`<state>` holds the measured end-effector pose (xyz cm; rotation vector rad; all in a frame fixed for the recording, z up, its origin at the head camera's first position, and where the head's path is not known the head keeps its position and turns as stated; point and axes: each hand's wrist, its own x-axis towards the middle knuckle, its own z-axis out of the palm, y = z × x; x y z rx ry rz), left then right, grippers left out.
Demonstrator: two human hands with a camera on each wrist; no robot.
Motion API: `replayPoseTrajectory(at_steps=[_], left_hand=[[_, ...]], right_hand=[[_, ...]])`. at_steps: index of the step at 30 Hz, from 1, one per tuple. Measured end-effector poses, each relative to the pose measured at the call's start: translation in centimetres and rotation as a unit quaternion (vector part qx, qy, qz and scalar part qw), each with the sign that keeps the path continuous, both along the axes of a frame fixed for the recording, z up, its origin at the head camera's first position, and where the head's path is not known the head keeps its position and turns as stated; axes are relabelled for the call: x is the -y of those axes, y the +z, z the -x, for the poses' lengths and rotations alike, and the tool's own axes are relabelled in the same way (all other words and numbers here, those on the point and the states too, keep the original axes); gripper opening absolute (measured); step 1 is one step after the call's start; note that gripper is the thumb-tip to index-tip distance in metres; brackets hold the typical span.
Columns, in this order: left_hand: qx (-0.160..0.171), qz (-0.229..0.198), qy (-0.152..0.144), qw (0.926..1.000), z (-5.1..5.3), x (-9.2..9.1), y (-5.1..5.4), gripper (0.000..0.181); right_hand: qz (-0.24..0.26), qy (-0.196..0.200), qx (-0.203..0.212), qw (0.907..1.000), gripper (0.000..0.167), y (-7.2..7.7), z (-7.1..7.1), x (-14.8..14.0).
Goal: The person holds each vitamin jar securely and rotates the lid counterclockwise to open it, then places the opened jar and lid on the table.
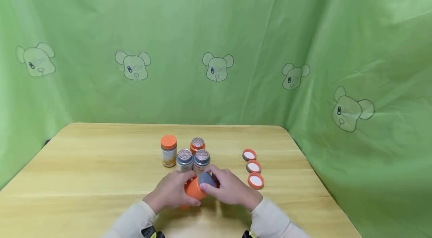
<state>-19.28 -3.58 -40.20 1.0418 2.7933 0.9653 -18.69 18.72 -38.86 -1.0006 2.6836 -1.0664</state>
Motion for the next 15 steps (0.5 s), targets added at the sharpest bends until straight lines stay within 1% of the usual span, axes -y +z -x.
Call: replayPoseTrajectory(at_steps=[6, 10, 15], left_hand=[[-0.043, -0.004, -0.004, 0.9991, 0.04, -0.18, 0.17, 0.055], [-0.062, -0.003, -0.007, 0.998, -0.06, -0.27, 0.26, 0.055], [-0.063, 0.002, -0.017, 0.9978, -0.27, -0.56, 0.37, 0.052]], right_hand=[[0.004, -0.011, -0.026, 0.9996, 0.03, 0.59, 0.08, 0.48], [0.003, -0.011, -0.047, 0.9988, 0.027, 0.65, 0.06, 0.64], [0.005, -0.012, -0.057, 0.9983, 0.026, 0.42, -0.17, 0.46]])
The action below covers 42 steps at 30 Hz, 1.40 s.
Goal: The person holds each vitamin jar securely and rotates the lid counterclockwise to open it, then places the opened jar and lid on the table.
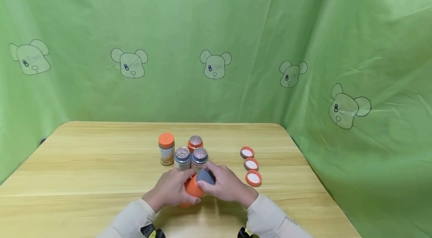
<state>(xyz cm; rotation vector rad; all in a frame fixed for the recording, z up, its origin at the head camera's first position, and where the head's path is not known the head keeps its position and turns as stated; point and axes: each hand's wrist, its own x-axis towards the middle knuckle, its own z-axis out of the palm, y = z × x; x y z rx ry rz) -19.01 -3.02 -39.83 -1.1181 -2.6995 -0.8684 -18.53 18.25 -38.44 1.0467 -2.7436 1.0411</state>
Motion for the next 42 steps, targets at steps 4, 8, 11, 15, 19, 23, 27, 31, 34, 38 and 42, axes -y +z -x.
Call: replayPoseTrajectory(at_steps=[4, 8, 11, 15, 19, 23, 27, 31, 34, 38, 42], left_hand=[[0.002, 0.008, -0.001, 1.0, -0.2, -0.2, 0.0, 0.048], [0.017, 0.013, -0.005, 0.9998, -0.4, -0.2, 0.1, 0.049], [0.027, 0.017, -0.008, 0.9995, -0.4, -0.2, 0.1, 0.051], [0.016, 0.021, -0.002, 0.9997, -0.3, -0.1, 0.1, 0.05], [0.01, 0.018, -0.004, 0.9998, -0.3, 0.0, 0.1, 0.048], [0.019, 0.013, -0.015, 0.9996, -0.1, 0.1, 0.3, 0.045], [0.025, 0.017, -0.022, 0.9993, 0.0, 0.2, 0.6, 0.045], [0.029, 0.021, -0.023, 0.9991, 0.1, 0.3, 0.8, 0.045], [0.037, 0.022, -0.018, 0.9989, 0.1, 0.4, 0.9, 0.046], [0.045, 0.021, -0.014, 0.9986, 0.1, 0.4, 0.9, 0.048], [0.042, 0.021, -0.016, 0.9988, 0.1, 0.2, 0.8, 0.05]], right_hand=[[0.002, 0.0, -0.002, 1.0, 0.026, -0.2, -0.2, -0.1], [0.003, 0.011, -0.001, 0.9999, 0.025, -0.3, -0.4, -0.2], [0.003, 0.019, -0.001, 0.9998, 0.025, -0.3, -0.3, -0.2], [0.016, 0.031, -0.001, 0.9994, 0.027, -0.3, -0.2, -0.2], [0.033, 0.045, 0.011, 0.9984, 0.029, -0.4, -0.1, -0.4], [0.029, 0.055, -0.001, 0.9981, 0.027, -0.3, -0.2, -0.7], [0.006, 0.044, -0.029, 0.9986, 0.032, 0.1, -0.3, -0.8], [0.0, 0.034, -0.013, 0.9993, 0.037, 0.5, -0.5, -0.7], [0.001, 0.044, -0.007, 0.999, 0.045, 0.6, -0.6, -0.8], [-0.025, 0.028, -0.036, 0.9987, 0.054, 0.8, -0.8, -1.0], [-0.08, -0.015, -0.054, 0.9953, 0.05, 1.2, -1.0, -0.8]])
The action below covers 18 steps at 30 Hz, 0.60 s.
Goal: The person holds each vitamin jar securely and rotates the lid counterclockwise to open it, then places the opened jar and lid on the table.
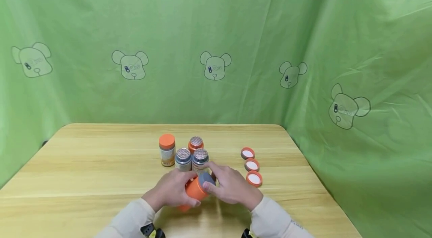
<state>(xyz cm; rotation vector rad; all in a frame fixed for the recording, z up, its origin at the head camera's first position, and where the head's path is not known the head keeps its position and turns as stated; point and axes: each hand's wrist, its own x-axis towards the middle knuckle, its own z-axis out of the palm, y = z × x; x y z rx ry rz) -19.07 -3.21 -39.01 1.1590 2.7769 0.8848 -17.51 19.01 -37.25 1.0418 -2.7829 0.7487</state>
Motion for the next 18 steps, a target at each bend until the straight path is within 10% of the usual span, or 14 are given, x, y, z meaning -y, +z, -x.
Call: replayPoseTrajectory(at_steps=[8, 18], left_hand=[[-0.001, 0.004, 0.001, 1.0, 0.13, -0.1, 0.03, 0.051], [-0.005, -0.005, 0.011, 0.9999, 0.24, 0.01, -0.35, 0.051]], right_hand=[[-0.003, -0.009, 0.059, 0.9982, 0.036, 0.28, -0.08, 0.37], [-0.01, -0.008, 0.052, 0.9985, 0.059, 0.38, -0.47, 0.28]])
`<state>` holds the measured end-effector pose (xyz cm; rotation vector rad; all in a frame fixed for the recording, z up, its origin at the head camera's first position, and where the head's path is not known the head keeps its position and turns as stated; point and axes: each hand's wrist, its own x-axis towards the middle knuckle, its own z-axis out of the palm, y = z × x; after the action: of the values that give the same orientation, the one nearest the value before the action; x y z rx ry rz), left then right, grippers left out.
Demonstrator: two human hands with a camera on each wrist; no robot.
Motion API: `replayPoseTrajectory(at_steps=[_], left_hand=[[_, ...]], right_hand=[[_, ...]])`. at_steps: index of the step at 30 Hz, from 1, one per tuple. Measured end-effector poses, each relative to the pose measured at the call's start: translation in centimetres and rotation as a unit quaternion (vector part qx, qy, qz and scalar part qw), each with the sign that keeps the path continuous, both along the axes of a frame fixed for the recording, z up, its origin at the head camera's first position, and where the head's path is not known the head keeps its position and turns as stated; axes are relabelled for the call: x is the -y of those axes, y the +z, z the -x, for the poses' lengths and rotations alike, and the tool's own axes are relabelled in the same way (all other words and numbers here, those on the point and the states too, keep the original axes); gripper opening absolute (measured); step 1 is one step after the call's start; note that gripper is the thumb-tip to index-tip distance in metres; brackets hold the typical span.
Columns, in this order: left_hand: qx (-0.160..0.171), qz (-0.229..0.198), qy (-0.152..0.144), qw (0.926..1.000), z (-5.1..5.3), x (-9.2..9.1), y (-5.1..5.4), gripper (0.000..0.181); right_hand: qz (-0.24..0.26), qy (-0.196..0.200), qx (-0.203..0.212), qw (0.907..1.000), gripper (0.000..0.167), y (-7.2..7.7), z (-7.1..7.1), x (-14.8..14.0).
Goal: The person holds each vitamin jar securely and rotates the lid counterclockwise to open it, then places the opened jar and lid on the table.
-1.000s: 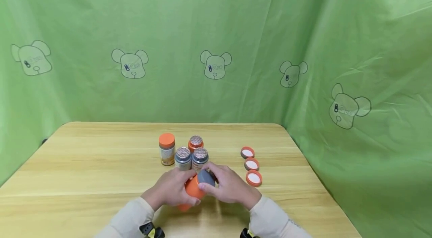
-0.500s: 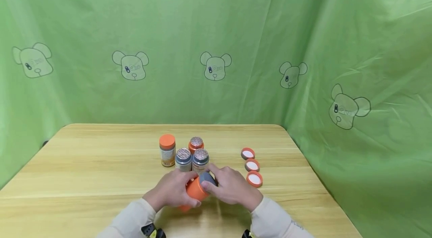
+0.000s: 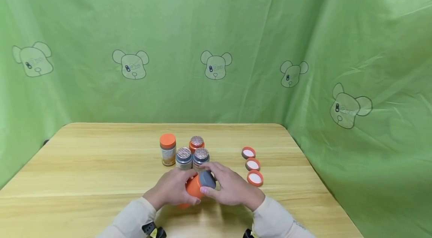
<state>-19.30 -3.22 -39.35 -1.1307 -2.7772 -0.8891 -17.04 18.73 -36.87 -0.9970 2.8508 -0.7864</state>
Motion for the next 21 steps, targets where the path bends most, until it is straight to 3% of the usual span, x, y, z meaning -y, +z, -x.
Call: replayPoseTrajectory(at_steps=[4, 9, 14, 18, 21], left_hand=[[-0.004, 0.001, 0.0, 1.0, 0.01, -0.06, 0.02, 0.052], [0.004, 0.012, 0.0, 0.9999, 0.04, -0.27, 0.05, 0.054], [0.002, 0.02, 0.002, 0.9998, 0.1, -0.44, -0.09, 0.054], [-0.004, 0.02, 0.007, 0.9998, 0.11, -0.36, -0.21, 0.053], [-0.006, 0.016, 0.007, 0.9998, 0.08, -0.43, -0.2, 0.052]], right_hand=[[-0.006, -0.021, 0.006, 0.9998, 0.049, -0.07, 0.18, 0.08], [0.007, -0.014, 0.036, 0.9992, 0.041, -0.31, 0.44, -0.08], [0.013, 0.012, 0.048, 0.9987, 0.04, -0.5, 0.48, -0.4], [0.015, 0.03, 0.034, 0.9989, 0.049, -0.44, 0.36, -0.56], [0.012, 0.021, 0.014, 0.9996, 0.055, -0.36, 0.23, -0.55]])
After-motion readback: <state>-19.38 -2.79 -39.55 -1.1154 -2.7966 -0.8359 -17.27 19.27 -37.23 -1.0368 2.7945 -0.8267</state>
